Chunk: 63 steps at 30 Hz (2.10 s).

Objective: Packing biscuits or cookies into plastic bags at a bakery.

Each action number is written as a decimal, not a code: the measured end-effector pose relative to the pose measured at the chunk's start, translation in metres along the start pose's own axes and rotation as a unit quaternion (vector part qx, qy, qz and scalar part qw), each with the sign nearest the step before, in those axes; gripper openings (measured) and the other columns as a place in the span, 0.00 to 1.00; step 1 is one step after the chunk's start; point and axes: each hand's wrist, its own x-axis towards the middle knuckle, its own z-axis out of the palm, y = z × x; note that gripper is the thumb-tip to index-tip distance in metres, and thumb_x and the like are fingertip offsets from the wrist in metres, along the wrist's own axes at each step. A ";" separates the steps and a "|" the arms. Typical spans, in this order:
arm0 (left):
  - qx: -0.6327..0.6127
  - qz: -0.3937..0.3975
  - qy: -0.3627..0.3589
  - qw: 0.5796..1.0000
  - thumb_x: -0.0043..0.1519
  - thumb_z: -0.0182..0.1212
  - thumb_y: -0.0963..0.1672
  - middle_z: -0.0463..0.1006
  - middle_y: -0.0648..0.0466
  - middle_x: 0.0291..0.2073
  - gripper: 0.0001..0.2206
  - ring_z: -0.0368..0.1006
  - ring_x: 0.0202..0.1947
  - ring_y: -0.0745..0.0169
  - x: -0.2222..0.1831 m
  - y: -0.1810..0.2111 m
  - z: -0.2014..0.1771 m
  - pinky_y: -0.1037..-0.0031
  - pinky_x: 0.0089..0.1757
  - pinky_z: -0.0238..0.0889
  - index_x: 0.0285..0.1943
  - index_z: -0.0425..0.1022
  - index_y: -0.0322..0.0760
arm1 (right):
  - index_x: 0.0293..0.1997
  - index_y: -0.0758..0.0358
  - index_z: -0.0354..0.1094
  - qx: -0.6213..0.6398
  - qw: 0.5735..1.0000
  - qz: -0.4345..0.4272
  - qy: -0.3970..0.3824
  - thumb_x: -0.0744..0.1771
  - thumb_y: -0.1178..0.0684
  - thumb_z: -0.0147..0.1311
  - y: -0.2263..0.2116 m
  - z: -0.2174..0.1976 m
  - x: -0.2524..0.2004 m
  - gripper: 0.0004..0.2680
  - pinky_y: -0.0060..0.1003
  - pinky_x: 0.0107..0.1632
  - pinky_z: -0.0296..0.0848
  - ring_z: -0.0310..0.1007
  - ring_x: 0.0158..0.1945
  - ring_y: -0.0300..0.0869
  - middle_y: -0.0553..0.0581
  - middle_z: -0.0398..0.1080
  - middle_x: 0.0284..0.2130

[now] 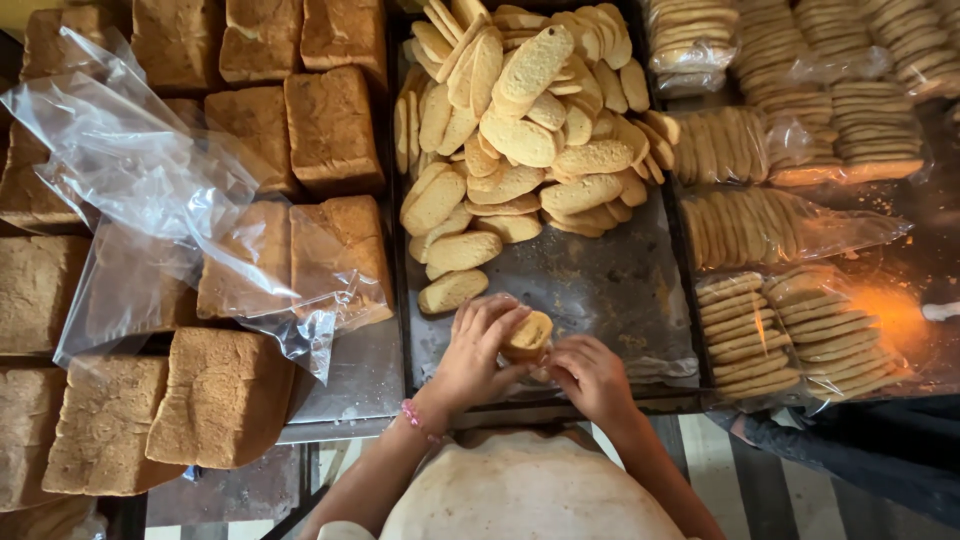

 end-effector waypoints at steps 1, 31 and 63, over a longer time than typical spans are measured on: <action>0.000 0.001 0.000 1.000 0.52 0.75 0.49 0.68 0.46 0.63 0.33 0.61 0.67 0.42 0.002 0.002 -0.003 0.44 0.65 0.48 0.66 0.67 0.39 | 0.37 0.64 0.72 0.000 1.000 0.000 0.001 0.59 0.62 0.65 -0.001 0.000 0.000 0.08 0.44 0.48 0.76 0.77 0.46 0.52 0.57 0.77 0.39; 0.043 0.057 -0.129 0.989 0.65 0.58 0.52 0.71 0.52 0.60 0.20 0.59 0.68 0.47 0.018 0.013 -0.008 0.35 0.67 0.36 0.67 0.71 0.51 | 0.37 0.64 0.71 0.038 0.997 0.058 0.036 0.61 0.65 0.63 -0.008 -0.009 -0.016 0.07 0.40 0.48 0.77 0.78 0.47 0.50 0.58 0.76 0.43; -0.079 0.048 -0.185 0.978 0.58 0.69 0.50 0.76 0.57 0.62 0.15 0.67 0.67 0.55 0.023 0.011 -0.018 0.47 0.66 0.50 0.51 0.75 0.47 | 0.39 0.60 0.70 0.115 0.988 0.058 0.081 0.61 0.69 0.61 -0.011 -0.023 -0.027 0.10 0.35 0.44 0.76 0.77 0.44 0.45 0.58 0.78 0.45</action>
